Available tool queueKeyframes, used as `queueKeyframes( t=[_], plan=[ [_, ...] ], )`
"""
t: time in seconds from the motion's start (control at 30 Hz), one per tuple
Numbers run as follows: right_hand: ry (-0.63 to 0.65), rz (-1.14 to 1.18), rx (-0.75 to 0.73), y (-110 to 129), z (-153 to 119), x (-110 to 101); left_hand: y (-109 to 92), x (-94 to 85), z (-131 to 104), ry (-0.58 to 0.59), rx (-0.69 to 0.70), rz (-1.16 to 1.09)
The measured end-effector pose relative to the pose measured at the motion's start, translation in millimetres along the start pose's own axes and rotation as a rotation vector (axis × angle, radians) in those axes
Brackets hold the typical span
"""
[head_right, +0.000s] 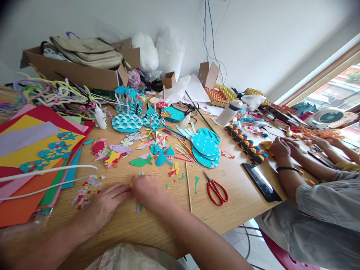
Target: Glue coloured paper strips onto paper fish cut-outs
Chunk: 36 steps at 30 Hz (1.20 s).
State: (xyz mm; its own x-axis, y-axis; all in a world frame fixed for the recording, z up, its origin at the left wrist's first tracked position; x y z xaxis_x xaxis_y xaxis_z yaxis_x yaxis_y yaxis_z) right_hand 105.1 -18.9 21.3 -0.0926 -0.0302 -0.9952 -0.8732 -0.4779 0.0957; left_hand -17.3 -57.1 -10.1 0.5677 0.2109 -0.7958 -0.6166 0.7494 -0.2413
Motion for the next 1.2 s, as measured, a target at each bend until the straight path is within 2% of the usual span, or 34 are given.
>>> queueKeyframes(
  t=[0.13,0.2,0.4,0.57,0.63,0.77,0.9,0.97,1.07,1.2],
  plan=[
    [-0.12,0.045,0.159,-22,-3,-9,2,2.1,-3,0.012,-0.007,-0.003],
    [-0.12,0.058,0.183,-23,-6,-7,2,2.9,-4,-0.002,-0.016,-0.012],
    [-0.062,-0.061,0.055,-2,-6,8,2,1.7,-2,-0.013,-0.045,-0.065],
    [-0.065,-0.065,-0.065,19,-4,7,3,2.9,1,0.001,-0.06,-0.117],
    [-0.062,-0.042,-0.05,20,-2,5,4,4.6,0,0.014,-0.076,-0.123],
    [-0.073,0.016,0.084,-4,0,-3,4,3.7,-2,0.006,-0.049,-0.101],
    [-0.247,0.163,0.316,-45,-13,-15,5,-2.8,-3,-0.056,-0.068,-0.105],
    [-0.273,0.233,0.387,-60,-24,-14,9,-6.4,-1,-0.107,-0.126,-0.122],
    [-0.251,0.258,0.387,-68,-38,-8,15,-9.5,0,-0.179,-0.219,-0.158],
    [-0.191,0.294,0.279,-58,-35,-4,25,-9.2,-1,-0.227,-0.36,-0.183]
  ],
)
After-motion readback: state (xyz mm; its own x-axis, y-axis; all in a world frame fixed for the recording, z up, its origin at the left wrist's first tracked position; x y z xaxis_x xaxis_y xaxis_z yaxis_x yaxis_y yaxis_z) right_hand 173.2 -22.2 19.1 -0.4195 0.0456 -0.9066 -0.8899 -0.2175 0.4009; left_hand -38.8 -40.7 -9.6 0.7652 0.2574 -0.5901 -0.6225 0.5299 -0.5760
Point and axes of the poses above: each hand's wrist, its own z-axis towards the middle knuckle, its own x-axis out of the palm, y = z × x, the point moved 4 cm from there along z, towards the middle knuckle, and after that the axes turned 14 degrees about -y, right-handed, at the moved point
